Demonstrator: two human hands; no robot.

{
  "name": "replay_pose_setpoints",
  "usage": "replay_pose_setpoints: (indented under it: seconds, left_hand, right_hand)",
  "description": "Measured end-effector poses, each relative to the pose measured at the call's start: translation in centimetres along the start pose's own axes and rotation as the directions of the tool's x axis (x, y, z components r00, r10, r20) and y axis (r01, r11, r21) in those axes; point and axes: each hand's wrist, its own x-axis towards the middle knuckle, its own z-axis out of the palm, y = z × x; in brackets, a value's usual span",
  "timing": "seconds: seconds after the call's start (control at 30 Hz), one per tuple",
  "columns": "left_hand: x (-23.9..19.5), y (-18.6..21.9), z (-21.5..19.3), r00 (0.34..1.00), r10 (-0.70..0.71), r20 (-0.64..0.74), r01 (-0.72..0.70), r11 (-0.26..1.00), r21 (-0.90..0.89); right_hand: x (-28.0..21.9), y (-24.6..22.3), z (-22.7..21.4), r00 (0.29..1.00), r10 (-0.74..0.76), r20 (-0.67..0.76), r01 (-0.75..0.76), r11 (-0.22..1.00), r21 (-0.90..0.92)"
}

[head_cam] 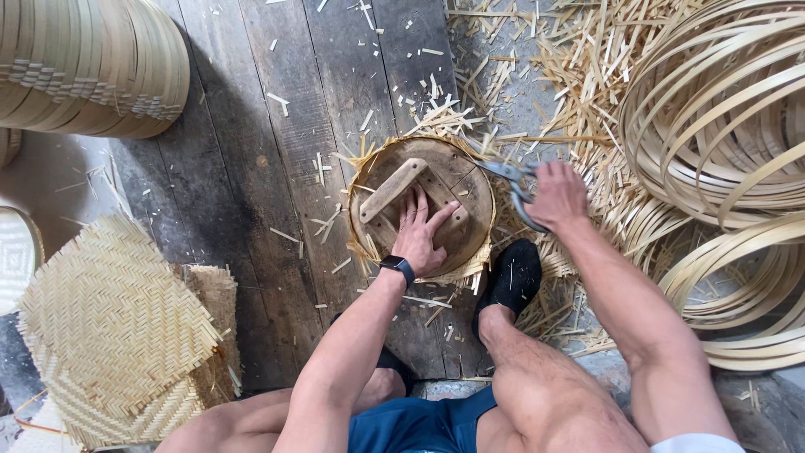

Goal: The person repeatedly places a woven mat into a circular wooden mold, secures it, and uses shears to trim the excess material around the edge. The person then removes the trimmed base and repeats the process with new mats.

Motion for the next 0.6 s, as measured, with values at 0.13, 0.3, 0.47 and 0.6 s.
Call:
replay_pose_setpoints:
  seconds: [0.13, 0.3, 0.47, 0.6]
  left_hand:
    - [0.1, 0.0, -1.0, 0.999, -0.003, 0.032, 0.003, 1.0, -0.01]
    - [-0.3, -0.8, -2.0, 0.974, 0.109, 0.201, -0.132, 0.986, 0.106]
    - [-0.1, -1.0, -2.4, 0.964, 0.159, 0.215, -0.183, 0.978, 0.097]
    - [-0.6, -1.8, -3.0, 0.942, 0.177, 0.284, -0.241, 0.948, 0.209]
  right_hand:
    - [3.0, -1.2, 1.2, 0.995, -0.005, 0.098, 0.013, 0.997, -0.082]
    - [-0.7, 2.5, -0.3, 0.969, 0.002, 0.248, -0.01, 1.0, 0.029]
    - [2.8, -0.9, 0.2, 0.937, -0.168, -0.308, 0.129, 0.981, -0.143]
    - [3.9, -0.7, 1.0, 0.976, -0.013, 0.218, 0.012, 1.0, 0.009]
